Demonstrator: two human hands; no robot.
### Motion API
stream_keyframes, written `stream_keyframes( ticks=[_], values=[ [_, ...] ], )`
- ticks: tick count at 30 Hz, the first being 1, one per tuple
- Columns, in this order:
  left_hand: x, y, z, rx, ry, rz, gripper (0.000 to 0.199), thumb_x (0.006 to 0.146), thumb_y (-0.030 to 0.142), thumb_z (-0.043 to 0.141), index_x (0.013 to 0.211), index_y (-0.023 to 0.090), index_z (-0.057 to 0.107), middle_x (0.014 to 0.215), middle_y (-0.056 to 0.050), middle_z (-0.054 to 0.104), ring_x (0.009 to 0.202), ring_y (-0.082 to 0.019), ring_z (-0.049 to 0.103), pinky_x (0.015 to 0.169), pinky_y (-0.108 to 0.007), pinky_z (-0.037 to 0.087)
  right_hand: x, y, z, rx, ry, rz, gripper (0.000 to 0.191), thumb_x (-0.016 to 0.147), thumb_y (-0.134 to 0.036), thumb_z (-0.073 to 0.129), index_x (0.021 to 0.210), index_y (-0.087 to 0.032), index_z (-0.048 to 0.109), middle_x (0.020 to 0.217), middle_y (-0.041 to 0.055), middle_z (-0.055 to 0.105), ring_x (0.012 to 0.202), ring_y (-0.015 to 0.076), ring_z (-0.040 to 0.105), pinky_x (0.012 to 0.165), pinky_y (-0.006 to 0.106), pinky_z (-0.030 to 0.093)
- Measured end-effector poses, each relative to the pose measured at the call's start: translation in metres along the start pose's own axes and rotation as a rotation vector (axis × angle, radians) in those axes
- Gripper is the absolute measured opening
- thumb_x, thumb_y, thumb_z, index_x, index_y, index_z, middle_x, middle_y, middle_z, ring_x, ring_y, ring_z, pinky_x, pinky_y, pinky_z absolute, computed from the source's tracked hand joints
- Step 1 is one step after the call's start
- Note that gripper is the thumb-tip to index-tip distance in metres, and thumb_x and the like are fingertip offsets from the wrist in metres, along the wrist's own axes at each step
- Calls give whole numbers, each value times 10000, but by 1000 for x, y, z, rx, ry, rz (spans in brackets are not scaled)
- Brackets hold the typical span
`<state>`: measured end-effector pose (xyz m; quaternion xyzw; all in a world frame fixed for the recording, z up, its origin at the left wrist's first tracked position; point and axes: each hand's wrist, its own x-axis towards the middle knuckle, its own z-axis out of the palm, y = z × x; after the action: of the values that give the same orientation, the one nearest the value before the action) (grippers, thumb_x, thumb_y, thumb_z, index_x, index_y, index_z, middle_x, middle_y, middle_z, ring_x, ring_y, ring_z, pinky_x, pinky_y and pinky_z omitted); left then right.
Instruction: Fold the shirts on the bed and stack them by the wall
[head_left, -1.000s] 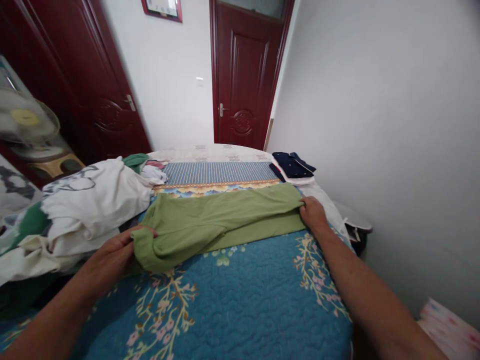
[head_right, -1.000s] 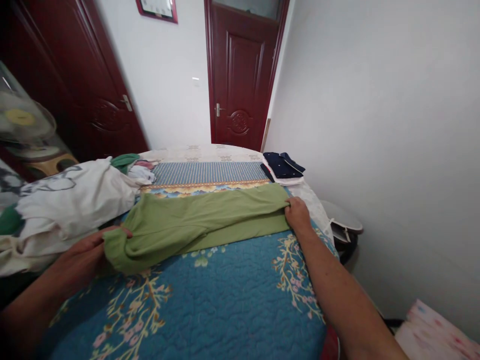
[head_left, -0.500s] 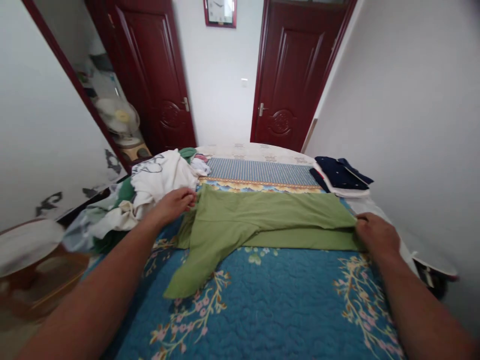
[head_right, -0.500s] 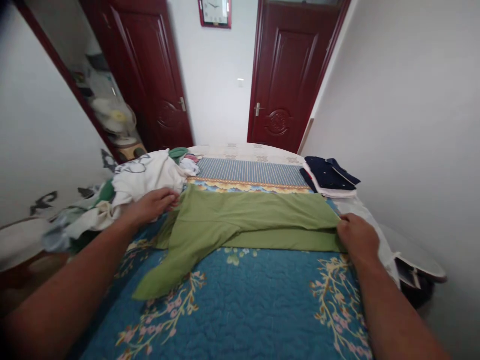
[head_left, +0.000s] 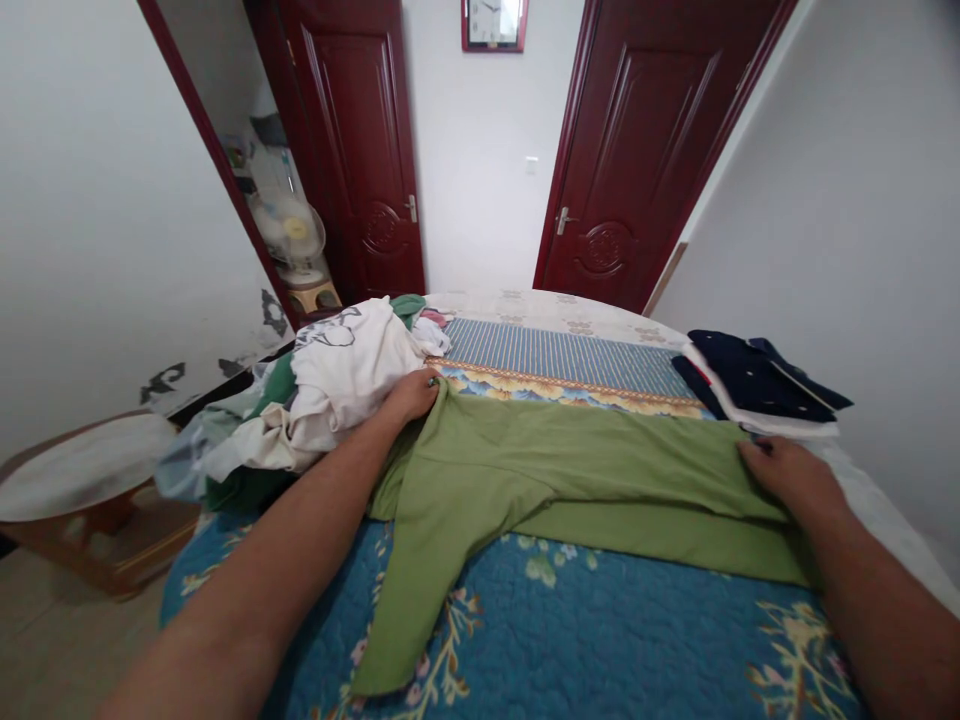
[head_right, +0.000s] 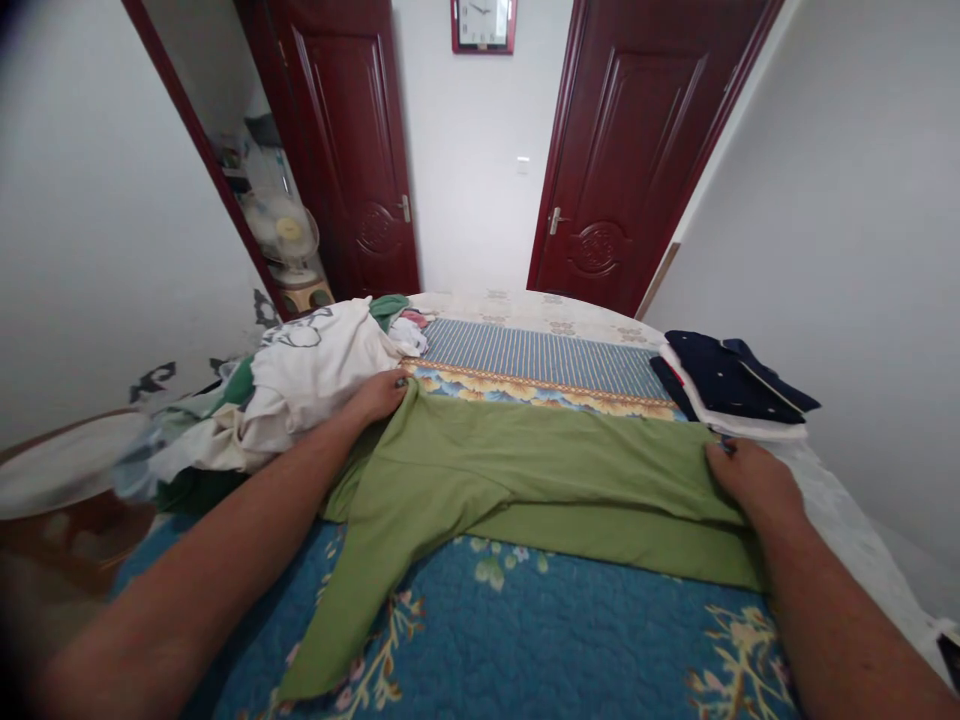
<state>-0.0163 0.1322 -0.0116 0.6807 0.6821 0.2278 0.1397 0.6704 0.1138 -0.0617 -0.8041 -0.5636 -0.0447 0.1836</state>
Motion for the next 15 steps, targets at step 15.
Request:
stream_keyframes(
  ticks=[15],
  values=[
    [13, -30, -8, -454, 40, -162, 334, 823, 480, 600, 1026, 255, 738, 823, -22, 799, 837, -300, 720, 788, -416, 583, -23, -47, -31, 16, 78, -3, 408, 993, -313, 475, 1218, -145, 771, 1216, 165, 793, 1124, 298, 723, 1016, 387, 526]
  ],
)
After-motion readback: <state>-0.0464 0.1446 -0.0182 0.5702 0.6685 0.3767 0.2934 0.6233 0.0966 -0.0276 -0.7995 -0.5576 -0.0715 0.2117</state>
